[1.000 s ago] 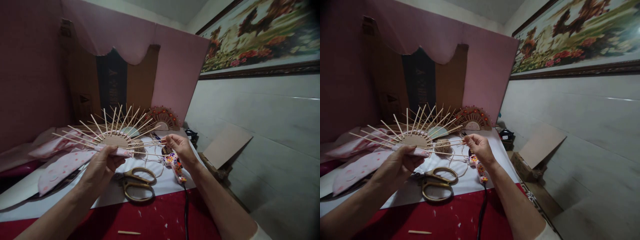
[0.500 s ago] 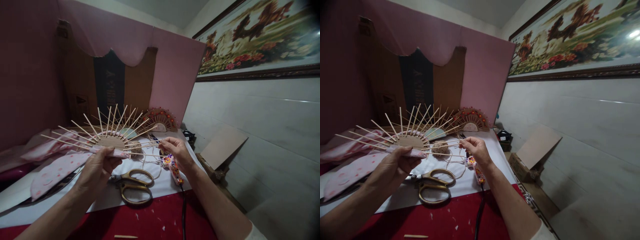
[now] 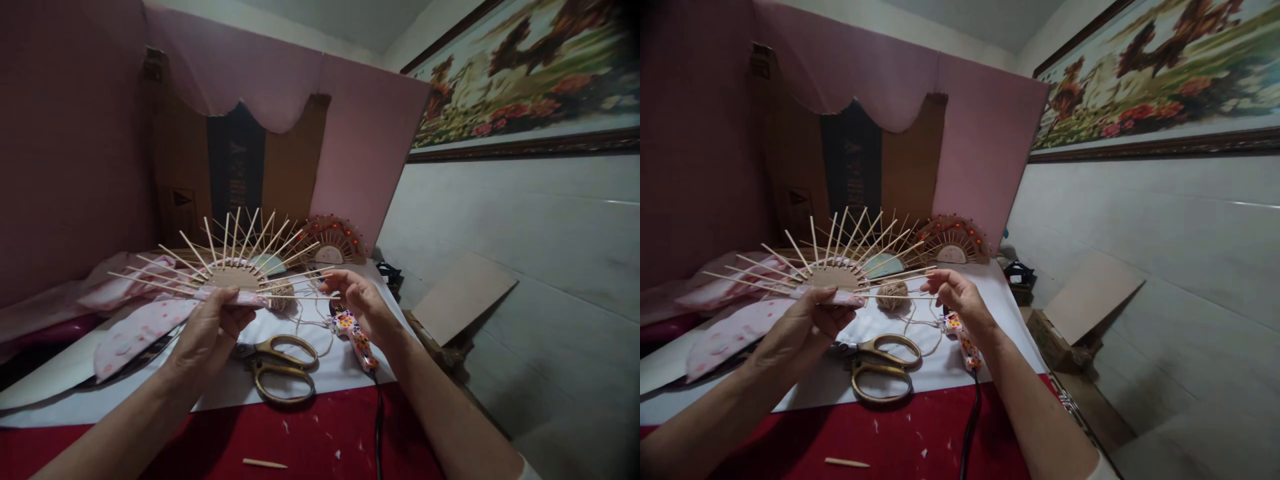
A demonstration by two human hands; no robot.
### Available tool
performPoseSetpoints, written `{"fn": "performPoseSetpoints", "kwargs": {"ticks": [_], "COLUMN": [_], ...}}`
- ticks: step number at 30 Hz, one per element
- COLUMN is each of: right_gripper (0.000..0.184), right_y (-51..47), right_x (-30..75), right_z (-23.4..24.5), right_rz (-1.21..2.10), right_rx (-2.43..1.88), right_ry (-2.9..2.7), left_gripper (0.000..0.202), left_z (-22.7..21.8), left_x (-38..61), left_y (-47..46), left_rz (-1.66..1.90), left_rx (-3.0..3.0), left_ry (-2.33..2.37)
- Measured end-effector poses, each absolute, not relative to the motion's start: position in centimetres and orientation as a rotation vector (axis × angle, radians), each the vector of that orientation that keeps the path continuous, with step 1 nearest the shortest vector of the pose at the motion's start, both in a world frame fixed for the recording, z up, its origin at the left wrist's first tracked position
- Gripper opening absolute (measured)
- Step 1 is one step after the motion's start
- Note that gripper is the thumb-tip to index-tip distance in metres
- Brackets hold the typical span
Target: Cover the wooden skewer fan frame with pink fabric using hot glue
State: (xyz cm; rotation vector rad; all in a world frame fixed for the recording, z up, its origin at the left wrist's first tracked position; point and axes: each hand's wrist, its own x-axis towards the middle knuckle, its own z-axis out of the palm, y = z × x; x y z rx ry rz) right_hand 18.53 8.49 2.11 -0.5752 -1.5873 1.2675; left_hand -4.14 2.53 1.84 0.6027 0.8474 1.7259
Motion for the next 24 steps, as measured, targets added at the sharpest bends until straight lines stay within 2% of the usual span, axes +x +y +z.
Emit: {"fn": "performPoseSetpoints", "kwargs": {"ticks": [2, 4, 12, 24], "right_gripper": [0.062, 0.064, 0.039, 0.039], "right_y": [8.4, 8.3, 8.0, 7.9], "right_x": [18.4, 18.1, 17.3, 17.1], "right_z": [2.0, 2.0, 1.6, 1.6], "right_rz": [1.321, 1.337, 1.251, 1.323], "right_rx": [-0.511, -0.5, -0.567, -0.501], "right_ry": [-1.645, -1.66, -1.564, -1.444], "left_gripper": [0.021, 0.021, 0.021, 0.022], "left_z": [1.8, 1.7, 1.7, 1.8], "left_x": [-4.3, -4.4, -4.1, -4.1], "left_y": [2.7, 2.8, 2.7, 2.6], "left_rz": [1.719, 1.715, 1.708, 1.697], "left_rx": [0.578, 0.557, 0.547, 0.539], "left_ry": [0.84, 0.829, 0.858, 0.85]}}
